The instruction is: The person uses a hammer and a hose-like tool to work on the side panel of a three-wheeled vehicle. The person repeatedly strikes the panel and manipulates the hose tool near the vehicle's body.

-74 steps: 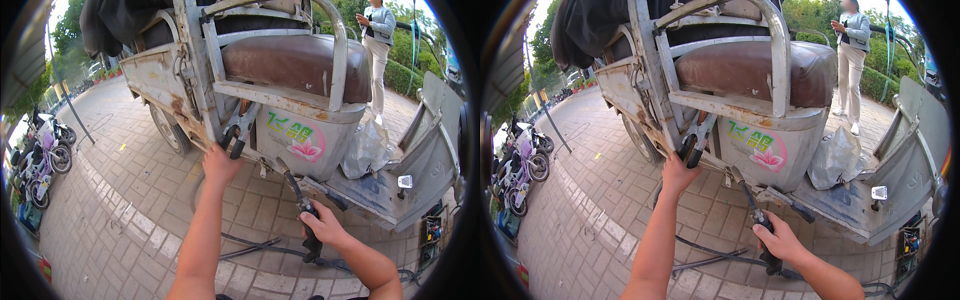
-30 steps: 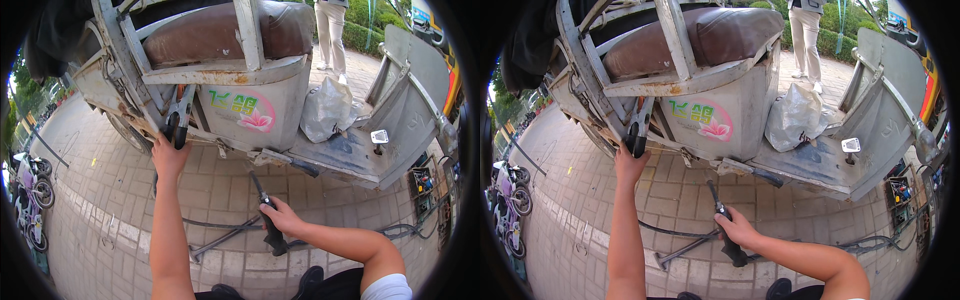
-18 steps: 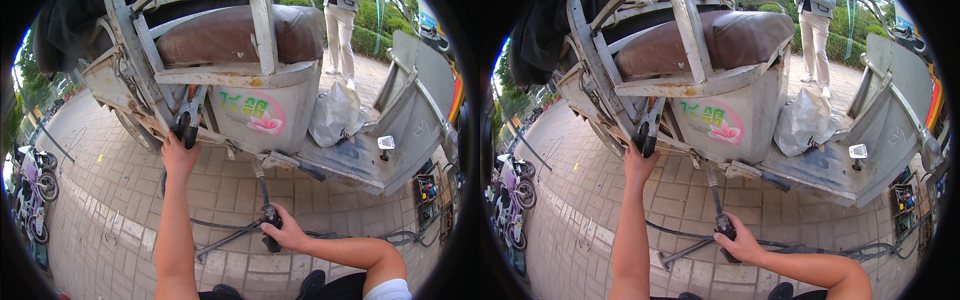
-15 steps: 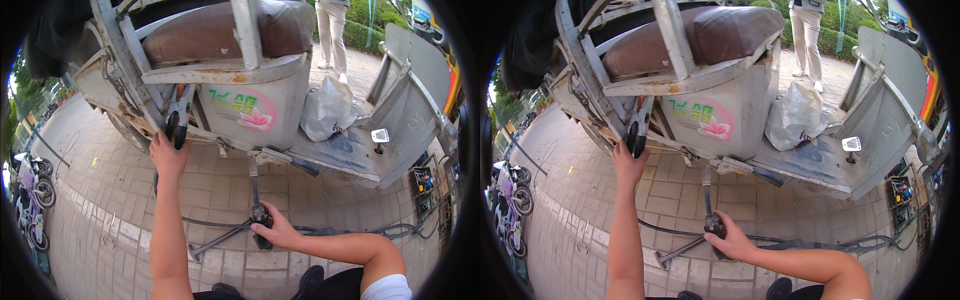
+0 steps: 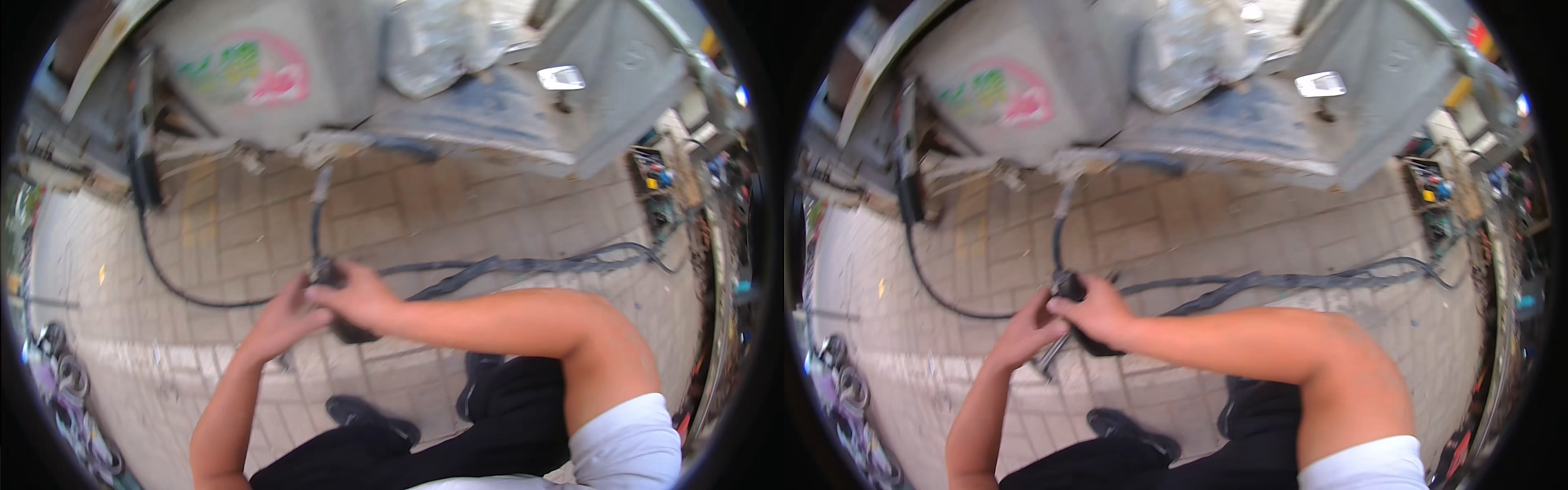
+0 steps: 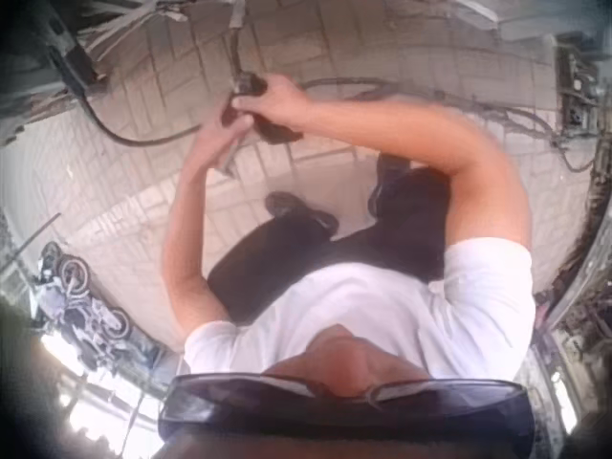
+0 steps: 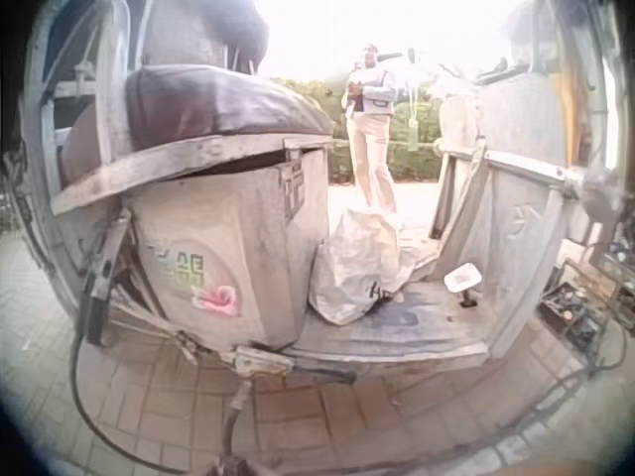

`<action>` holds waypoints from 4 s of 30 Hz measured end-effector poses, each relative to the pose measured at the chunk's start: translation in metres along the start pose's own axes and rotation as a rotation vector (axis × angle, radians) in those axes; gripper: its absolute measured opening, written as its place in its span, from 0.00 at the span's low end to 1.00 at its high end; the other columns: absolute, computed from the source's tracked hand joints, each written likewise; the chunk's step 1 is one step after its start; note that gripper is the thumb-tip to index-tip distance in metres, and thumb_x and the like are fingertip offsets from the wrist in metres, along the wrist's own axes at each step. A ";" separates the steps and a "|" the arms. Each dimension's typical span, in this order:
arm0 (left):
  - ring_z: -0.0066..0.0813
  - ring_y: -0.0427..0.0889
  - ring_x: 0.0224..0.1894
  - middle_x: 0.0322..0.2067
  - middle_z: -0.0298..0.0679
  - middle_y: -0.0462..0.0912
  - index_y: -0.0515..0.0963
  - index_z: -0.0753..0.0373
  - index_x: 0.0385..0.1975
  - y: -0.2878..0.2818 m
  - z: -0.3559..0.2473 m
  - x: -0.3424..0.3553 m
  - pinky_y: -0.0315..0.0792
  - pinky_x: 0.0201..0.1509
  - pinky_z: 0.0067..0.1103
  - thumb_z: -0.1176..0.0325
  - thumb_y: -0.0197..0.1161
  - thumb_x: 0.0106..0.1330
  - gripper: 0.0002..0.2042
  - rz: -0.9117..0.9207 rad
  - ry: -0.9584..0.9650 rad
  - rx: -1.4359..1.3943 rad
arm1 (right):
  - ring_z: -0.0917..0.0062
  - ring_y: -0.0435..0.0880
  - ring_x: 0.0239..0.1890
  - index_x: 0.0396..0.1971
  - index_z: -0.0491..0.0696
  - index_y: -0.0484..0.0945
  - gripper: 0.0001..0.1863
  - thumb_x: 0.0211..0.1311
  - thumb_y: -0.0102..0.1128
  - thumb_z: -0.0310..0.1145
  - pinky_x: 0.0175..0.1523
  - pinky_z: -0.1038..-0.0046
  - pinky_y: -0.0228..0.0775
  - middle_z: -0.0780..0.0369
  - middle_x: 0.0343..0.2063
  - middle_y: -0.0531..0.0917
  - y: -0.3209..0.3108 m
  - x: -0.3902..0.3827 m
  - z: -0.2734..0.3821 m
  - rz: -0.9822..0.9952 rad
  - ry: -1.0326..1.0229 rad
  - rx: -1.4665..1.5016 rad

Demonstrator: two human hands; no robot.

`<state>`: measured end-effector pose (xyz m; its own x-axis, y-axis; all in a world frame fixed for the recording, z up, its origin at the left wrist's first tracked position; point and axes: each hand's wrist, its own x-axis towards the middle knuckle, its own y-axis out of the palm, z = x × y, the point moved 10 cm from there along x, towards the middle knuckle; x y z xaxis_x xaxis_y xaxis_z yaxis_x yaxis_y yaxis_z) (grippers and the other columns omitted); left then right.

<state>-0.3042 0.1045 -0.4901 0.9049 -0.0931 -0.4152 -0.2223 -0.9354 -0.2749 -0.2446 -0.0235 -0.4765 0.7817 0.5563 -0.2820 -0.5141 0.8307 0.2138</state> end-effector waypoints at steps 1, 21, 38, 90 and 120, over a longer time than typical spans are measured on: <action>0.29 0.70 0.63 0.60 0.40 0.72 0.60 0.67 0.67 0.030 -0.017 -0.008 0.65 0.68 0.29 0.60 0.74 0.60 0.39 0.137 -0.032 -0.260 | 0.75 0.83 0.39 0.43 0.37 0.80 0.22 0.58 0.70 0.41 0.47 0.69 0.76 0.56 0.37 0.86 0.008 0.001 -0.006 0.036 0.068 0.043; 0.32 0.78 0.46 0.44 0.42 0.82 0.76 0.73 0.51 0.087 0.224 -0.081 0.73 0.52 0.29 0.70 0.69 0.57 0.22 -0.027 -0.404 -0.369 | 0.53 0.86 0.37 0.29 0.37 0.85 0.22 0.55 0.64 0.45 0.43 0.56 0.77 0.47 0.31 0.86 -0.061 0.038 -0.084 0.496 0.072 -1.146; 0.32 0.78 0.40 0.38 0.38 0.83 0.79 0.70 0.48 0.048 0.158 0.010 0.75 0.42 0.29 0.48 0.68 0.61 0.28 0.180 -0.544 -0.110 | 0.56 0.84 0.49 0.51 0.41 0.79 0.30 0.64 0.60 0.54 0.55 0.60 0.76 0.48 0.45 0.85 -0.437 -0.351 0.059 -0.851 0.250 -0.924; 0.24 0.78 0.35 0.33 0.35 0.80 0.77 0.67 0.43 0.129 -0.032 0.075 0.72 0.42 0.24 0.64 0.59 0.70 0.11 0.121 -0.717 0.201 | 0.63 0.80 0.27 0.27 0.41 0.78 0.12 0.57 0.66 0.35 0.34 0.64 0.72 0.56 0.25 0.76 -0.750 -0.569 -0.144 -1.763 0.317 -1.008; 0.28 0.79 0.27 0.27 0.38 0.80 0.77 0.69 0.40 0.096 0.114 -0.067 0.72 0.35 0.25 0.72 0.67 0.57 0.13 -0.256 -0.494 -0.562 | 0.56 0.76 0.55 0.53 0.43 0.74 0.35 0.54 0.70 0.54 0.53 0.51 0.75 0.53 0.54 0.72 -0.209 -0.054 -0.208 0.408 0.178 -1.623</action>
<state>-0.4274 0.0597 -0.5879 0.6078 0.1871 -0.7717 0.3067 -0.9518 0.0108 -0.2523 -0.2224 -0.7005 0.5263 0.6270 -0.5744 -0.5543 -0.2593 -0.7909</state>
